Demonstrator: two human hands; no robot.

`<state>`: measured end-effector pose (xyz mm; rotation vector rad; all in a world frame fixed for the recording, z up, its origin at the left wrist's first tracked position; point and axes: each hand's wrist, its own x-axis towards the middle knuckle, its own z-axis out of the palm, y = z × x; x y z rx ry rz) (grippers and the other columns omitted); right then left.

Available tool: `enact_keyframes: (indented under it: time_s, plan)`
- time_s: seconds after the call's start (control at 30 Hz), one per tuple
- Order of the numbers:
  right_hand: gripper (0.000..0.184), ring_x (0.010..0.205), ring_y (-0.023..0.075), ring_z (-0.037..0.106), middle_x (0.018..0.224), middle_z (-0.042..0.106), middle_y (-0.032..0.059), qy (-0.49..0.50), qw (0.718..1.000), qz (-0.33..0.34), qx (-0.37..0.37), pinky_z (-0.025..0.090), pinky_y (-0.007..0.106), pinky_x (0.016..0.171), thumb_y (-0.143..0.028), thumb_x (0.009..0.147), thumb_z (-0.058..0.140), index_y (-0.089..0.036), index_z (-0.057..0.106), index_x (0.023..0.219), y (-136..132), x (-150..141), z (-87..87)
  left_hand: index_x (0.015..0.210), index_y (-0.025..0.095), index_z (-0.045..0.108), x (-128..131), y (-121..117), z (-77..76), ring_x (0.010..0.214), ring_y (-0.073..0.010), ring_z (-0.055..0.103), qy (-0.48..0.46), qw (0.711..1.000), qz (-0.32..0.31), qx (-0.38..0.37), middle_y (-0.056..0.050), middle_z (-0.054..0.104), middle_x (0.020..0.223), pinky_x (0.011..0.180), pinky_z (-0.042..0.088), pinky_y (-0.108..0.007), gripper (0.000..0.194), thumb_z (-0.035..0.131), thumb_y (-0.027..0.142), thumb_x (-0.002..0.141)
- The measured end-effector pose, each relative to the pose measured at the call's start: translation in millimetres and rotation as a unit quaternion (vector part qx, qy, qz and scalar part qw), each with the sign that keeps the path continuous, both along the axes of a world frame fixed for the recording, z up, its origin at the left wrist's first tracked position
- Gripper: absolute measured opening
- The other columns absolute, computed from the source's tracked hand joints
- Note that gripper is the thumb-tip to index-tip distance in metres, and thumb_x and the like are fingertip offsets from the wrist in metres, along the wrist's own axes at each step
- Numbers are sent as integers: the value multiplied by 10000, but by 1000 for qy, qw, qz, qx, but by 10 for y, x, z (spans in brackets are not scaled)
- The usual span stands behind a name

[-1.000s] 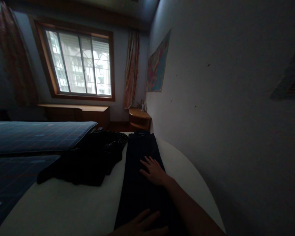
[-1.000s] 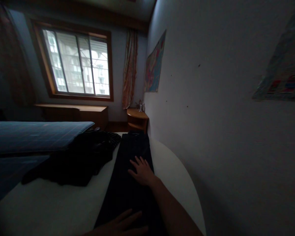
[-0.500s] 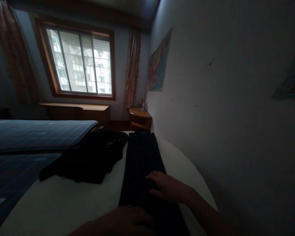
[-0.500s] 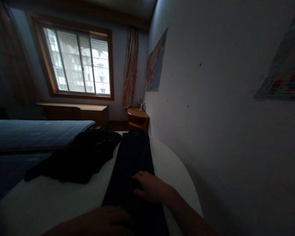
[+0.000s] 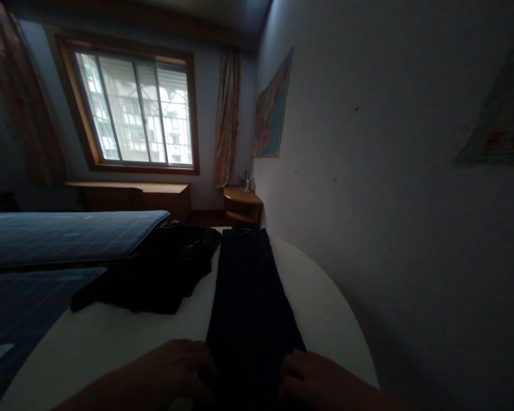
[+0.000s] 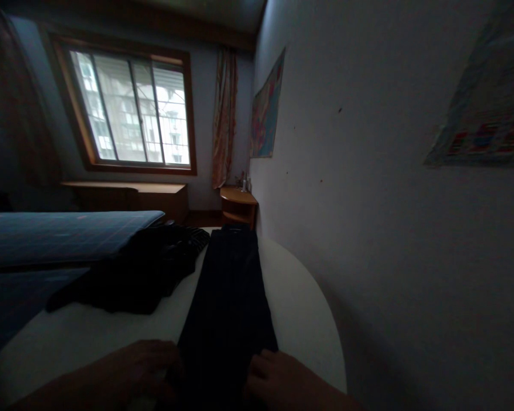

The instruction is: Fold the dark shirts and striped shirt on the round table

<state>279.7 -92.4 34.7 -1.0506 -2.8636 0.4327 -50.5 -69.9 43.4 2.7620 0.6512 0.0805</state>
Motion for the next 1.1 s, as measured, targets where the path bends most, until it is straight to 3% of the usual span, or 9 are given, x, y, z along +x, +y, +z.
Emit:
enact_keyframes:
  time_s: [0.1, 0.2, 0.3, 0.43, 0.53, 0.67, 0.83, 0.97, 1.1]
  plan:
    - [145, 811, 161, 626, 982, 698, 2, -25, 992, 40, 119, 435, 257, 638, -191, 829, 710, -221, 637, 950, 13, 23, -294, 1003, 282, 678, 73, -44, -84, 993, -219, 654, -3, 999, -19, 47, -1, 685, 1148, 852, 496, -326, 297, 767, 167, 743]
    - [89, 660, 147, 597, 809, 679, -24, -49, 965, 79, 245, 330, 269, 476, -250, 865, 674, -210, 594, 861, 31, 35, -550, 903, 247, 654, 94, -41, -189, 905, -194, 666, -14, 996, -35, 84, -8, 714, 1046, 767, 495, -299, 75, 635, 177, 887]
    - [163, 537, 137, 545, 678, 625, -42, -57, 938, 86, 330, 209, 310, 398, -246, 889, 637, -212, 530, 771, 32, 5, -680, 904, 232, 623, 89, -35, -239, 851, -185, 672, -21, 997, -17, 79, -12, 726, 947, 746, 494, -291, 126, 551, 129, 909]
    - [178, 524, 138, 544, 667, 611, -42, -34, 924, 72, 375, 208, 303, 388, -252, 917, 590, -218, 486, 776, 48, -46, -705, 981, 220, 609, 105, -75, -192, 832, -192, 678, -29, 998, 23, 59, -14, 726, 947, 755, 513, -291, 222, 634, 99, 796]
    - [169, 527, 140, 564, 674, 618, -49, -22, 920, 63, 386, 236, 296, 385, -250, 919, 584, -222, 478, 791, 59, -64, -693, 1086, 247, 604, 141, -114, -134, 944, -210, 676, -36, 996, 15, 75, -20, 718, 1092, 834, 523, -313, 348, 676, 111, 774]
    - [144, 502, 144, 567, 648, 613, -60, -12, 917, 43, 397, 286, 304, 390, -257, 915, 597, -223, 498, 816, 42, -86, -665, 1050, 262, 632, 171, -114, -129, 932, -202, 698, -71, 993, 5, 97, -14, 733, 1083, 830, 548, -307, 226, 668, 163, 849]
    - [144, 544, 149, 584, 686, 637, -65, -17, 917, 76, 392, 358, 299, 448, -294, 898, 645, -228, 531, 840, 28, -90, -599, 1202, 270, 624, 168, -115, -75, 1169, -247, 640, -85, 991, -34, 95, -50, 666, 1295, 974, 527, -344, 299, 636, 194, 914]
    - [140, 546, 132, 597, 710, 672, -60, -68, 945, 97, 305, 326, 292, 441, -293, 877, 683, -214, 576, 833, 52, -37, -501, 1194, 271, 643, 204, -113, 0, 1164, -226, 646, -111, 993, -38, 15, -44, 701, 1237, 999, 507, -323, 252, 539, 209, 973]
    - [94, 539, 90, 599, 734, 707, -49, -95, 978, 108, 151, 273, 244, 419, -235, 903, 626, -201, 624, 815, 53, 27, -407, 1079, 281, 688, 248, -119, 0, 848, -163, 724, -163, 981, -47, -93, -18, 764, 973, 760, 553, -236, 247, 452, 262, 1011]
